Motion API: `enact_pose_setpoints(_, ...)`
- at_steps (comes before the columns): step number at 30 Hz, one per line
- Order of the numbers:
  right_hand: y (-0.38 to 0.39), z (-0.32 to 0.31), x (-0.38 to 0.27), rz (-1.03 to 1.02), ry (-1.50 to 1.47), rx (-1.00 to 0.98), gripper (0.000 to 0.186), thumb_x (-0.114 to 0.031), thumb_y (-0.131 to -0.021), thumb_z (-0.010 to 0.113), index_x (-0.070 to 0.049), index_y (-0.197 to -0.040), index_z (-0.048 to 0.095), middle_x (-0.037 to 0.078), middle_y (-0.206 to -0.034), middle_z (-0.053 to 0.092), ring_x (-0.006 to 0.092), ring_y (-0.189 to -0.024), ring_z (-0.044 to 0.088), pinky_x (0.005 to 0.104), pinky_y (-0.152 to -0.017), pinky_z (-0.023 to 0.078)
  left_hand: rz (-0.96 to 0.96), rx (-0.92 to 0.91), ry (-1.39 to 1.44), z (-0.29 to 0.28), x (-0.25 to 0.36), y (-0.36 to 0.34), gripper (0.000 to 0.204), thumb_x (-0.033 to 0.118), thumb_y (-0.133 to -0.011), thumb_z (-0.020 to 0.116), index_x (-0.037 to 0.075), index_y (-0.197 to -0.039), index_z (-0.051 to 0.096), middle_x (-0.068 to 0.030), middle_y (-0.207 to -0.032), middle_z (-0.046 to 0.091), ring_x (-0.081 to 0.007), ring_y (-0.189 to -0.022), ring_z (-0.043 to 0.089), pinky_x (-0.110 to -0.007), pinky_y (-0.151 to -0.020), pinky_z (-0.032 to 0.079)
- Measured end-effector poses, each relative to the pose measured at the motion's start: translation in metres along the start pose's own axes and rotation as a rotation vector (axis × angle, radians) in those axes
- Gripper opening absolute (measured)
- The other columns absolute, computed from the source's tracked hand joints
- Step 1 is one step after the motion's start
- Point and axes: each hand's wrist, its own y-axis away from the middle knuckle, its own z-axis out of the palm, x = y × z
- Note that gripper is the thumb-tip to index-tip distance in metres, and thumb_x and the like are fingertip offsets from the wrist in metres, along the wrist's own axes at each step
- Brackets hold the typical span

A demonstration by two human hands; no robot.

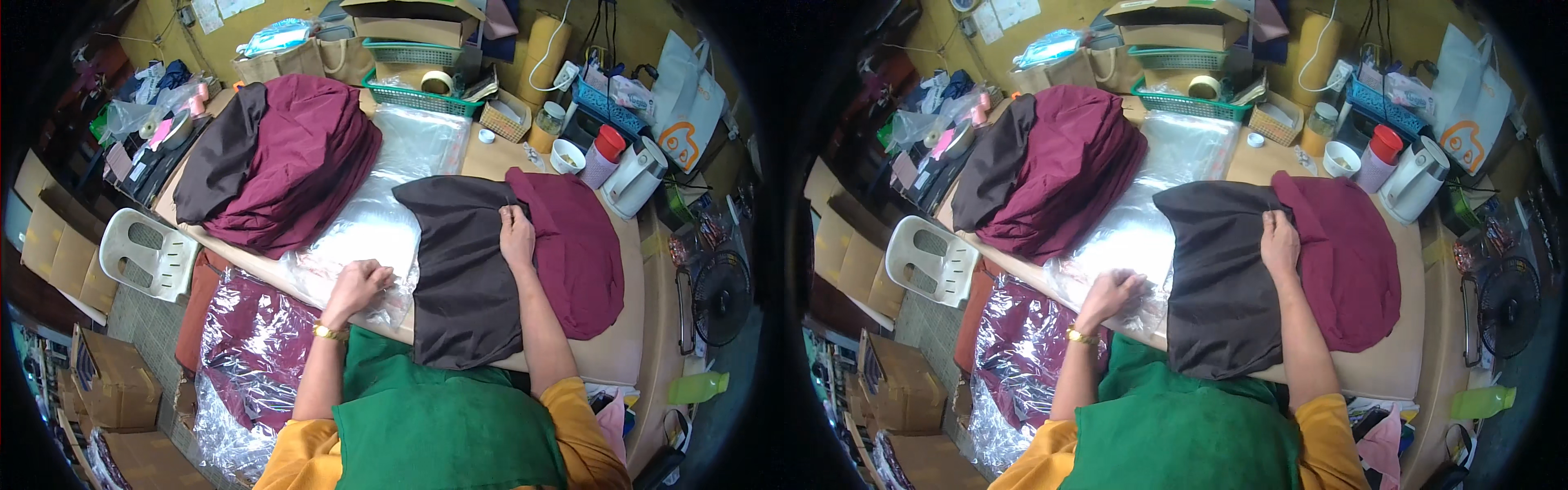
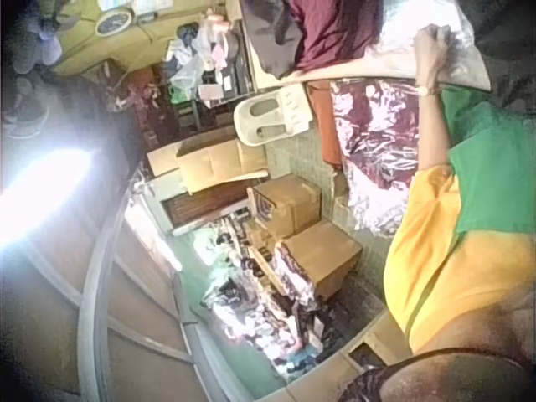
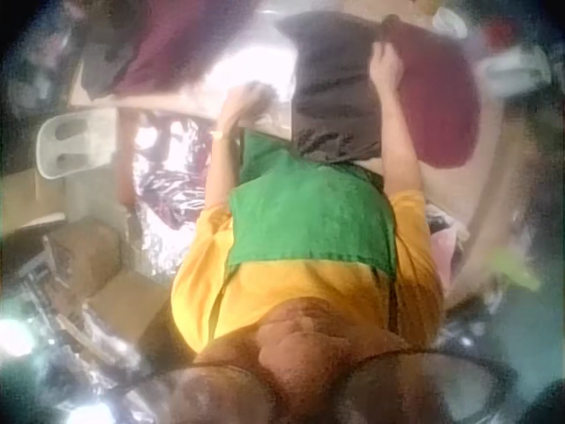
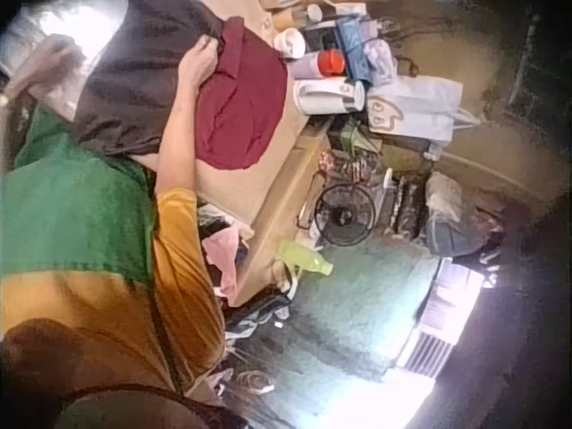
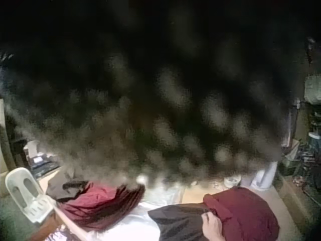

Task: The person arranges fabric pieces on a table, trims loose threads from the fabric using thread snips, and turns and folds the items.

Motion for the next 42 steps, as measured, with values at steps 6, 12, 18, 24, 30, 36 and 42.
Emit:
enact_pose_setpoints(6,0.001,0.000,-0.001,0.031,0.019,0.001,0.029,-0.031,-0.100,0.049,-0.005,-0.101,0.061,0.020,-0.092,0.067,0.0412,-0.088,0.063,0.0485,-0.074,0.046,-0.020,0.209,0.190,-0.011,-0.030,-0.009,0.024,0.022,-0.096,0.061,-0.001,-0.100,0.068,-0.0061,-0.075,0.069,-0.0102,-0.071,0.064,-0.025,-0.059,0.047)
enact_pose_setpoints(12,0.001,-0.003,-0.002,0.032,-0.005,-0.004,0.030,-0.031,-0.100,0.049,-0.004,-0.100,0.061,0.019,-0.092,0.068,0.0400,-0.089,0.063,0.0474,-0.074,0.046,0.098,0.294,-0.031,0.068,0.022,-0.062,0.052,0.031,-0.090,0.069,-0.002,-0.127,0.054,-0.0144,-0.080,0.068,-0.0238,-0.074,0.067,-0.037,-0.065,0.050)
enact_pose_setpoints(18,0.005,-0.007,-0.003,0.070,-0.121,-0.101,0.034,-0.034,-0.100,0.050,-0.003,-0.098,0.061,0.020,-0.092,0.068,0.0405,-0.090,0.063,0.0458,-0.076,0.047,0.112,-0.114,-0.128,0.040,0.024,-0.038,0.039,0.028,-0.092,0.065,-0.006,-0.074,0.063,-0.0225,-0.059,0.051,-0.0225,-0.054,0.054,-0.040,-0.058,0.044)
enact_pose_setpoints(24,0.005,-0.011,-0.019,0.009,-0.022,-0.166,0.037,-0.039,-0.094,0.059,-0.009,-0.116,0.057,0.013,-0.105,0.067,0.0345,-0.096,0.064,0.0441,-0.083,0.048,0.068,0.017,0.079,0.023,0.012,-0.012,0.030,0.024,-0.096,0.060,-0.001,-0.082,0.070,-0.0072,-0.064,0.063,-0.0114,-0.061,0.056,-0.031,-0.060,0.046)
enact_pose_setpoints(30,0.047,-0.035,-0.118,-0.408,0.011,-0.365,0.027,-0.019,-0.082,0.072,-0.011,-0.106,0.065,0.009,-0.103,0.057,0.0311,-0.089,0.064,0.0427,-0.077,0.052,0.065,0.074,0.124,0.021,0.010,-0.005,0.029,0.021,-0.098,0.055,0.000,-0.083,0.067,-0.0063,-0.064,0.060,-0.0110,-0.060,0.053,-0.030,-0.060,0.044)
enact_pose_setpoints(36,0.067,-0.027,-0.154,-0.637,0.075,-0.390,0.028,-0.012,-0.076,0.074,-0.007,-0.100,0.060,0.010,-0.094,0.054,0.0269,-0.084,0.063,0.0410,-0.071,0.050,0.055,0.041,0.082,0.016,0.017,-0.002,0.028,0.022,-0.101,0.051,0.003,-0.084,0.062,0.0035,-0.064,0.046,-0.0050,-0.059,0.040,-0.026,-0.055,0.036)
enact_pose_setpoints(42,0.064,-0.008,-0.155,-0.707,0.124,-0.376,0.023,-0.007,-0.076,0.069,-0.008,-0.092,0.053,0.009,-0.090,0.055,0.0262,-0.080,0.063,0.0410,-0.068,0.049,0.127,0.060,0.072,0.019,0.014,-0.002,0.028,0.022,-0.101,0.052,0.003,-0.082,0.061,0.0028,-0.066,0.048,-0.0066,-0.061,0.040,-0.026,-0.055,0.036)
